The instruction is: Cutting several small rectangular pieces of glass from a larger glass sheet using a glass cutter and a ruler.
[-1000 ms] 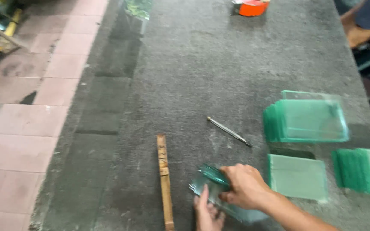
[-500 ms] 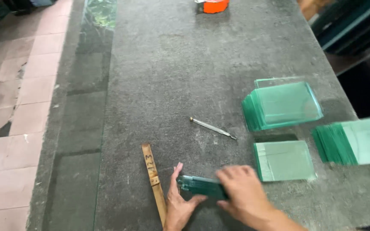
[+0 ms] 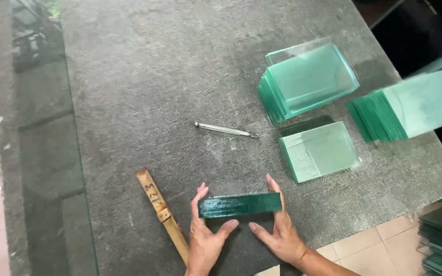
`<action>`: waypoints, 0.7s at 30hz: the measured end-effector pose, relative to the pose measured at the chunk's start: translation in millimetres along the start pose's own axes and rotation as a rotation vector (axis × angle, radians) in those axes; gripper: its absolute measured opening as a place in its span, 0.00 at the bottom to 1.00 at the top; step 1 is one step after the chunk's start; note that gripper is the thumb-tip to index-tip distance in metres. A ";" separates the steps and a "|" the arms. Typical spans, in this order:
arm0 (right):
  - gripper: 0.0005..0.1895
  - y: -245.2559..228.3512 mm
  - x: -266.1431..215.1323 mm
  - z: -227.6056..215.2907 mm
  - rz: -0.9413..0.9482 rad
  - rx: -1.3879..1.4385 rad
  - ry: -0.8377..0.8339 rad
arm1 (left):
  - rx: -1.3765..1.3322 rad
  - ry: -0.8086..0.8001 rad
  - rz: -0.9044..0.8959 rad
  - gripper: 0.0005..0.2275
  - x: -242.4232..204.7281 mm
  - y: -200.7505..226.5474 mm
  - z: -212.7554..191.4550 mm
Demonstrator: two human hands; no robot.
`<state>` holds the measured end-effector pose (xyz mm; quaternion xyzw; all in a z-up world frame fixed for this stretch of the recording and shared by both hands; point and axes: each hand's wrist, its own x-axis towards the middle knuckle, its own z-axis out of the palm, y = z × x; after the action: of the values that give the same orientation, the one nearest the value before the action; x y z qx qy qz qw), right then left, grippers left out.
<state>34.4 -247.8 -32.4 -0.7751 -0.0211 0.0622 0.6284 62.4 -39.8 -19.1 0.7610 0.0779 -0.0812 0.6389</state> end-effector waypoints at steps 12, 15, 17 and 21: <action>0.19 17.9 26.7 -69.0 0.416 -0.181 -0.039 | 0.383 -0.125 -0.018 0.22 38.9 -9.1 3.9; 0.28 22.2 13.5 -115.3 0.495 0.377 0.097 | 0.306 -0.214 -0.110 0.21 34.8 -6.6 44.6; 0.29 -6.6 5.2 -150.0 0.616 0.344 0.164 | 0.255 -0.196 -0.253 0.23 27.3 30.9 79.1; 0.31 17.9 25.2 -221.4 0.623 0.268 0.309 | 0.359 -0.179 0.004 0.24 54.0 44.7 142.1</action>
<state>85.8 -463.8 -6.8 -0.6553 0.3194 0.1349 0.6711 121.5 -186.6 -12.5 0.8526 0.0032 -0.1599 0.4974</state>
